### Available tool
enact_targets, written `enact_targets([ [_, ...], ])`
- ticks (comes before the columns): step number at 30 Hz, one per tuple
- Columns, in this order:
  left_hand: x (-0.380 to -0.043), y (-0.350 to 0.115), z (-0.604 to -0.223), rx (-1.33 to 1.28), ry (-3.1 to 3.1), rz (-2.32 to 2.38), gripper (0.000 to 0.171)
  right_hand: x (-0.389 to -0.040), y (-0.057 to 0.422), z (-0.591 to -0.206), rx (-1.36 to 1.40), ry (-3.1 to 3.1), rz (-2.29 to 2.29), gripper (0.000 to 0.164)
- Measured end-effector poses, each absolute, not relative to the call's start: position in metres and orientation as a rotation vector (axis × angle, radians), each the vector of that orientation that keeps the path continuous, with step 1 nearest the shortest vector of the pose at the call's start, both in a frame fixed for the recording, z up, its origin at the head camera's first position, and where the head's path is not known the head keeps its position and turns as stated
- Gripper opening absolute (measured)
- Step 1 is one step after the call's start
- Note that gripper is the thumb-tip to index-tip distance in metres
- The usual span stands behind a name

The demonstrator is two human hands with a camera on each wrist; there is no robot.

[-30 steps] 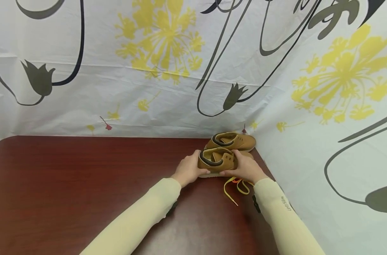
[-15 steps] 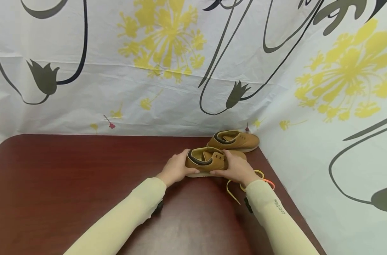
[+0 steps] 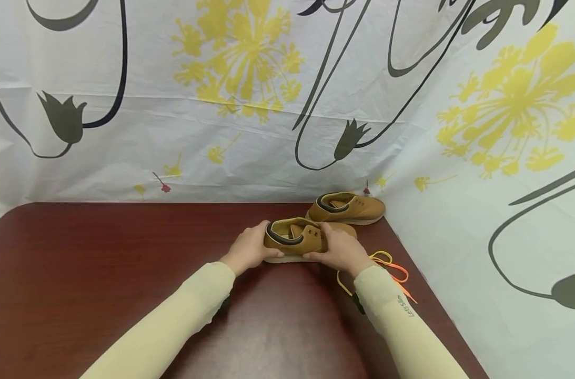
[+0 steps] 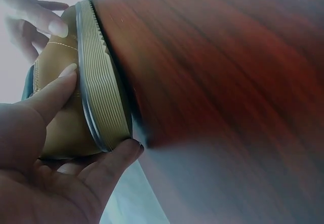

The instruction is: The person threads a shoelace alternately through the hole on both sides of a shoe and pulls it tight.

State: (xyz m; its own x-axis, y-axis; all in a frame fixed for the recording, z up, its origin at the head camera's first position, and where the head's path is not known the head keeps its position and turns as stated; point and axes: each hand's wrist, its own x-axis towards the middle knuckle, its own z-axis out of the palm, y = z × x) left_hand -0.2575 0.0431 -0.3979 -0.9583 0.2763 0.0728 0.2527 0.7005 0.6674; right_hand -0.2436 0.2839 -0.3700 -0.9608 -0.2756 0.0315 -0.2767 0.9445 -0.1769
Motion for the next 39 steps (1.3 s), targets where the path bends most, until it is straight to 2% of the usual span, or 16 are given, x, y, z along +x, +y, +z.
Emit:
enact_targets([
  [15,-0.253,-0.001,-0.391,0.355,2.828,1.141,0.079,-0.245,0.247,-0.369,0.515,-3.092,0.240,0.090],
  [24,-0.251,-0.030,-0.394,0.325,2.831,1.190,0.067,-0.243,0.219,-0.373,0.518,-3.097,0.226,0.093],
  [33,-0.248,-0.055,-0.397,0.284,2.844,1.159,0.073,-0.242,0.195,-0.375,0.533,-3.093,0.234,0.092],
  [39,-0.245,-0.077,-0.399,0.258,2.851,1.186,0.070,-0.242,0.183,-0.376,0.581,-3.057,0.239,0.087],
])
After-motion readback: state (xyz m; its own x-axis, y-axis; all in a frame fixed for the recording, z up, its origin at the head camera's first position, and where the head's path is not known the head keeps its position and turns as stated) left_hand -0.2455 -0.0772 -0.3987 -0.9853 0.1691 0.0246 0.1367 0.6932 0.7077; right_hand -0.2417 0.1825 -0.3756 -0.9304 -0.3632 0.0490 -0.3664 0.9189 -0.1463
